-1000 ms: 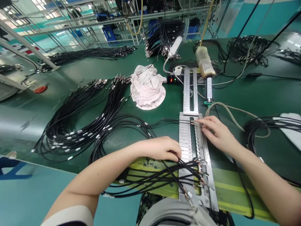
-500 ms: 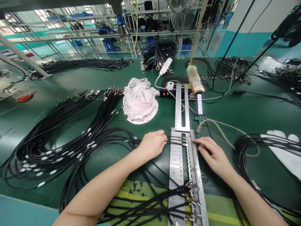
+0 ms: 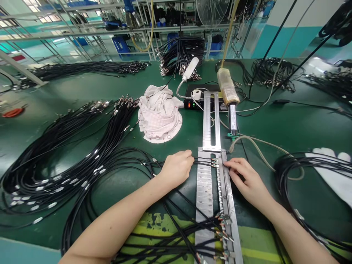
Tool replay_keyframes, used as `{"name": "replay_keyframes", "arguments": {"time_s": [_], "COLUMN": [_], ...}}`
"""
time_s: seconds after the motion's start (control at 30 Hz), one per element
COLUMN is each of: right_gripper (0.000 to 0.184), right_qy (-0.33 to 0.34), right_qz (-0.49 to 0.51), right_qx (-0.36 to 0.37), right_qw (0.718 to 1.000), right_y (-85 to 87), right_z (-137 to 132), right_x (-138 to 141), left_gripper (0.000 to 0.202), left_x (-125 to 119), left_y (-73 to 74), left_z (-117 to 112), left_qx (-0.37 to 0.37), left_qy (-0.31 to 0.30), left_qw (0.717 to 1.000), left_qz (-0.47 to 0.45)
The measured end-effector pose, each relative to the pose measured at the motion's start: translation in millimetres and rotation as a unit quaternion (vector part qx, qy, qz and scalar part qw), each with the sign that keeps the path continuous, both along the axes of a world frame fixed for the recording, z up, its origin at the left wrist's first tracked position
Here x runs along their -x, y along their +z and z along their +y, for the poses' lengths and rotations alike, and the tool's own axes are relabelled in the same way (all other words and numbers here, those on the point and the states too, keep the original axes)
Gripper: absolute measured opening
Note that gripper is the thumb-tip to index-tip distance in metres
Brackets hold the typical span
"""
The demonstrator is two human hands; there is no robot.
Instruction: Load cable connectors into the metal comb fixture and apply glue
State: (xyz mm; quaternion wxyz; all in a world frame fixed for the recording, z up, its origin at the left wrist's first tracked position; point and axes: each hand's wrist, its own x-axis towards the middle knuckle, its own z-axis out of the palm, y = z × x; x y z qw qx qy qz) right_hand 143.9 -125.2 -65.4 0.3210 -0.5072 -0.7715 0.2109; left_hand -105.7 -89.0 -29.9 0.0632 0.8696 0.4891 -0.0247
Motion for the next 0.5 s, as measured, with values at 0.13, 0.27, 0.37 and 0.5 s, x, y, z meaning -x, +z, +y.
{"name": "replay_keyframes", "arguments": {"time_s": [0.13,0.27,0.37,0.5], "right_gripper": [0.025,0.027,0.028,0.027], "right_qy": [0.006,0.014,0.026,0.035], "right_qz": [-0.005,-0.016,-0.038,-0.066], "right_qx": [-0.005,-0.035,-0.07,-0.095], "right_qw": [1.0,0.999,0.997,0.993], "right_y": [-1.5,-0.4,0.2,-0.6], "right_z": [-1.5,-0.2,2.8,6.0], "right_x": [1.2,4.7,8.4,11.5], "left_gripper": [0.025,0.025,0.024,0.025], "left_x": [-1.8,-3.3,-3.8,-5.6], "left_y": [2.4,3.5,4.2,5.1], "left_z": [-2.4,-3.4,-3.4,-4.1], "left_qx": [-0.01,-0.024,-0.036,-0.053], "left_qy": [-0.012,-0.012,-0.026,-0.032], "left_qw": [1.0,0.999,0.999,0.998], "left_qz": [0.021,0.026,0.028,0.024]}}
